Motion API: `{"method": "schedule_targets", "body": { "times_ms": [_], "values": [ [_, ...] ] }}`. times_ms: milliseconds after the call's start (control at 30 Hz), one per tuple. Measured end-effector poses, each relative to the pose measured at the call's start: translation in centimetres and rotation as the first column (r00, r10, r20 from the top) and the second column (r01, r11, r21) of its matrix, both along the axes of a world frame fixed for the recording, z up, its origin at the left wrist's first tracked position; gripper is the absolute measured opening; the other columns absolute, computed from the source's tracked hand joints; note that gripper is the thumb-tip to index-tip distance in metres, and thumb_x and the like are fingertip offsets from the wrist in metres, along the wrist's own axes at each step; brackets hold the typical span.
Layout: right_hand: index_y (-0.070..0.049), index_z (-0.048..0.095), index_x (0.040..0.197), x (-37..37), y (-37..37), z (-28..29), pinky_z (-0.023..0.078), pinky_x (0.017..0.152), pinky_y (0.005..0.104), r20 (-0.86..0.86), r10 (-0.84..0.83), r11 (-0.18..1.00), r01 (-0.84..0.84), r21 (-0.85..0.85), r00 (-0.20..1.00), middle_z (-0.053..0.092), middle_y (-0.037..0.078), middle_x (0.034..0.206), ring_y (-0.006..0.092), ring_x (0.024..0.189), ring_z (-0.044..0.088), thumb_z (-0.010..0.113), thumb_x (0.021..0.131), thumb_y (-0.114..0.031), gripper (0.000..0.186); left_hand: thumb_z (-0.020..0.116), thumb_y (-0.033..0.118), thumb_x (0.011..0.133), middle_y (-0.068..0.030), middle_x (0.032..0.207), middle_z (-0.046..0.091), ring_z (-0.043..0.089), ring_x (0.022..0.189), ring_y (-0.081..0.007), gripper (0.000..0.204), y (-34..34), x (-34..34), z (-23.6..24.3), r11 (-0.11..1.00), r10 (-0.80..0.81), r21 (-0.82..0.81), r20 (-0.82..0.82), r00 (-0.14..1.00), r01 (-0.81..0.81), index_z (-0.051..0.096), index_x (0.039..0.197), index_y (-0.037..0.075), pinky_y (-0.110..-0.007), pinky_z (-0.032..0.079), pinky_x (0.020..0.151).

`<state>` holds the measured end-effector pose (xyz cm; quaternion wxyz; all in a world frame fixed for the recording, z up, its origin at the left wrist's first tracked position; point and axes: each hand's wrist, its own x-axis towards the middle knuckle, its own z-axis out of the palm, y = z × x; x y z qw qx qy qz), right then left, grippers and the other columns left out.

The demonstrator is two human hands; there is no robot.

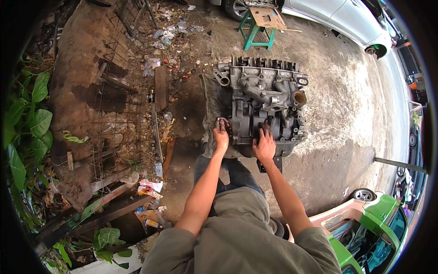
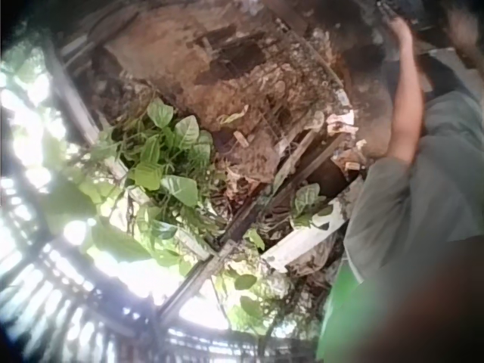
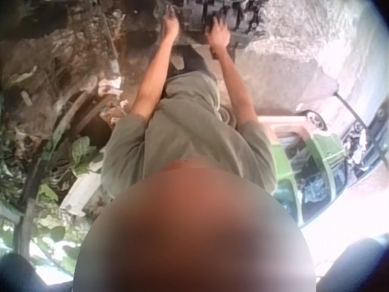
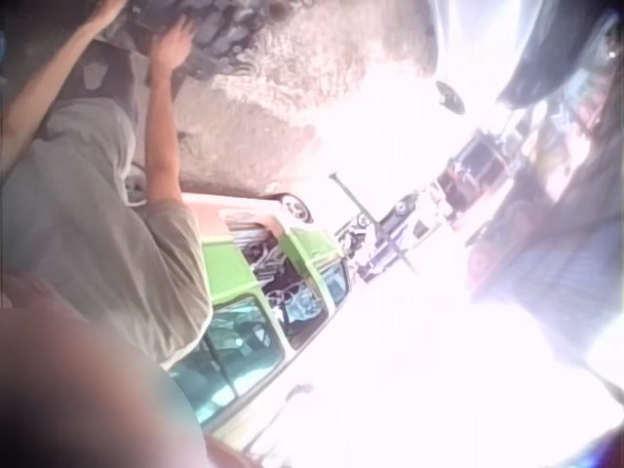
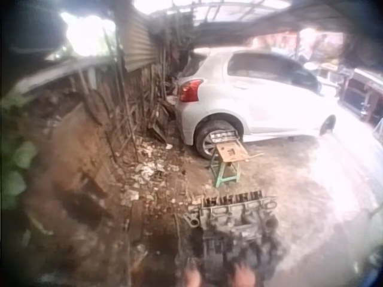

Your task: The person uses a wrench to tighten bolts on a car engine block resting on a cloth on the ground. They repeatedly turn the wrench on different bolts while stabilizing the engine with the other hand.

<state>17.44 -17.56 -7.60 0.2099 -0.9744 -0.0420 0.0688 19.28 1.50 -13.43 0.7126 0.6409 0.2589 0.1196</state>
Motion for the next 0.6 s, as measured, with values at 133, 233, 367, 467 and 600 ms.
{"method": "schedule_targets", "body": {
  "times_ms": [133,233,367,467,600],
  "values": [
    [-0.003,0.059,0.135,0.0,-0.2,0.1,0.042,0.117,0.0460,0.062,0.017,0.999,-0.019,0.026,0.998,0.048,0.013,0.156,0.0331,0.149,0.040,0.069,0.085,-0.019,0.054,0.045,0.034,0.115,0.0003,0.077,0.055,0.051,0.069,-0.0092,0.034,2.5,0.7,-0.9,0.964,0.172,-0.209,0.028,0.985,-0.162,0.061,0.102,0.008,-0.028,0.045,0.062],
    [-0.002,0.059,0.135,0.0,-0.1,0.0,0.042,0.117,0.0461,0.041,0.010,1.000,-0.010,0.001,0.999,0.048,0.012,0.155,0.0329,0.149,0.040,0.069,0.085,-0.018,0.054,0.043,0.037,0.115,0.0030,0.074,0.049,0.046,0.065,-0.0081,0.039,5.3,0.8,-0.9,0.936,0.167,-0.318,0.033,0.985,-0.148,0.067,0.117,0.006,-0.027,0.042,0.060],
    [-0.003,0.058,0.135,0.1,0.2,0.2,0.042,0.117,0.0464,0.017,-0.004,1.000,0.004,-0.012,1.000,0.049,0.011,0.154,0.0330,0.149,0.040,0.070,0.084,-0.019,0.055,0.049,0.024,0.110,0.0058,0.075,0.047,0.039,0.066,-0.0080,0.036,7.7,-0.3,-2.1,0.983,-0.143,-0.151,-0.274,0.951,0.104,0.067,0.135,0.006,-0.027,0.036,0.060],
    [-0.003,0.058,0.136,0.1,0.2,0.4,0.042,0.117,0.0465,0.005,-0.005,1.000,0.005,-0.021,1.000,0.049,0.012,0.154,0.0331,0.149,0.040,0.070,0.084,-0.019,0.056,0.049,0.005,0.098,0.0039,0.073,0.055,0.040,0.061,-0.0096,0.044,7.6,-2.6,-4.1,0.945,-0.327,-0.136,-0.435,0.839,0.298,0.069,0.137,0.007,-0.030,0.037,0.058],
    [-0.003,0.058,0.135,0.1,0.2,0.2,0.043,0.117,0.0461,0.011,-0.018,1.000,0.018,-0.022,1.000,0.048,0.012,0.155,0.0331,0.149,0.040,0.071,0.084,-0.019,0.055,0.060,0.007,0.095,-0.0108,0.083,0.073,0.061,0.066,-0.0115,0.032,6.5,-4.6,-5.6,0.920,-0.280,0.121,-0.462,0.841,0.373,0.077,0.121,0.005,-0.032,0.048,0.063]
  ]
}}
